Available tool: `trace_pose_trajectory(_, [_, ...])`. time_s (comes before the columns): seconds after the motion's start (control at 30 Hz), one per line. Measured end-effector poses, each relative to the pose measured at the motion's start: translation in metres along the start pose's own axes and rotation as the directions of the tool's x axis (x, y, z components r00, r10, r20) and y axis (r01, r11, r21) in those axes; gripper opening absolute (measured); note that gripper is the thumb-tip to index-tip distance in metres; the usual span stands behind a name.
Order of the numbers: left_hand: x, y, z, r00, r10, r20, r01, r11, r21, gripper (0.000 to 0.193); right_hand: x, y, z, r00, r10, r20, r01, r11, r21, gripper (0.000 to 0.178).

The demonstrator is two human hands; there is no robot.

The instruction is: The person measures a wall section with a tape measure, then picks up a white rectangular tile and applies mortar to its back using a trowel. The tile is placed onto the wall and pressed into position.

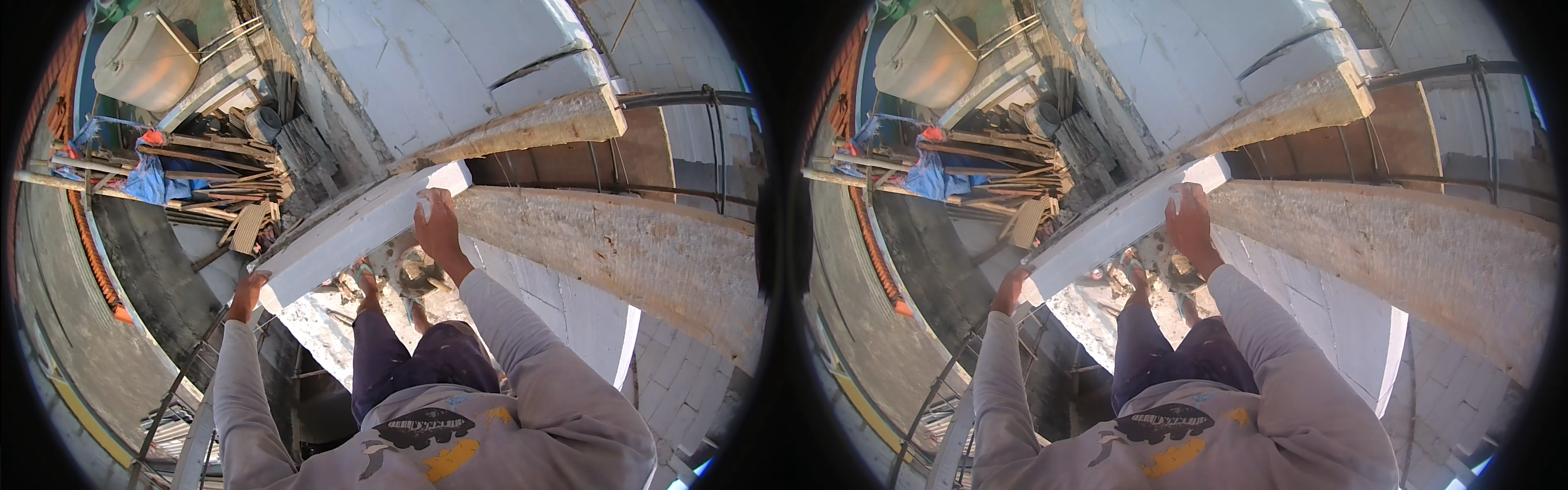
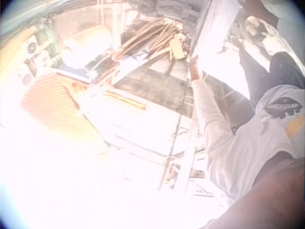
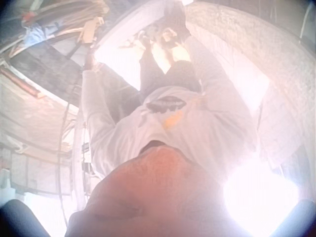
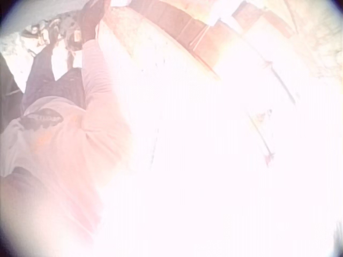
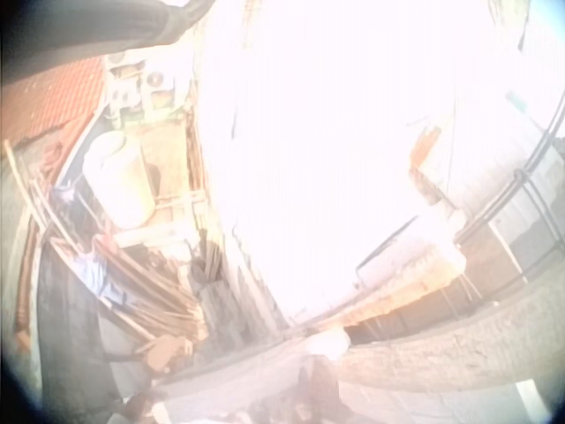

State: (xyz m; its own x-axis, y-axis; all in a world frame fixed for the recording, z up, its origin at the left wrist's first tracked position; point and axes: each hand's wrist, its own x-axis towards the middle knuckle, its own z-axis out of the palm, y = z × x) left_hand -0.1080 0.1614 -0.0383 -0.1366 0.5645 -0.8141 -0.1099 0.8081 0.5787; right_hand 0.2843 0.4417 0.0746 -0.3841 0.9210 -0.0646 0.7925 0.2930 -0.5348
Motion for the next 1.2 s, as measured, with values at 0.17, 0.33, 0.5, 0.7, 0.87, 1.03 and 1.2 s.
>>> trace_pose_trajectory(0.17, [-0.007,0.071,0.045,0.942,0.335,0.006,-0.315,0.878,0.36,0.035,0.036,0.025,-0.033,0.997,-0.053,0.058,0.072,0.919,-0.388,0.016])
trace_pose_trajectory(0.33, [-0.023,0.112,0.106,0.919,0.388,-0.072,-0.321,0.843,0.432,0.038,0.097,0.067,-0.045,0.856,0.296,0.424,0.139,0.657,-0.741,0.024])
trace_pose_trajectory(0.5, [-0.04,0.1,0.12,0.839,0.519,-0.166,-0.323,0.719,0.616,0.046,0.12,0.103,-0.038,0.785,0.292,0.546,0.24,0.67,-0.703,0.012])
trace_pose_trajectory(0.7, [-0.05,0.064,0.12,0.71,0.684,-0.168,-0.396,0.585,0.708,0.056,0.129,0.121,-0.057,0.63,0.289,0.721,0.477,0.589,-0.653,0.022])
trace_pose_trajectory(0.87, [-0.06,0.048,0.125,0.656,0.728,-0.201,-0.388,0.553,0.737,0.054,0.139,0.145,-0.075,0.591,0.415,0.692,0.334,0.655,-0.678,0.024])
trace_pose_trajectory(1.03, [-0.055,0.04,0.128,0.644,0.735,-0.213,-0.393,0.556,0.732,0.062,0.149,0.163,-0.069,0.592,0.5,0.632,0.19,0.675,-0.712,0.027])
trace_pose_trajectory(1.2, [-0.058,0.043,0.126,0.657,0.726,-0.203,-0.4,0.564,0.722,0.062,0.154,0.174,-0.066,0.587,0.538,0.605,0.121,0.681,-0.722,0.03])
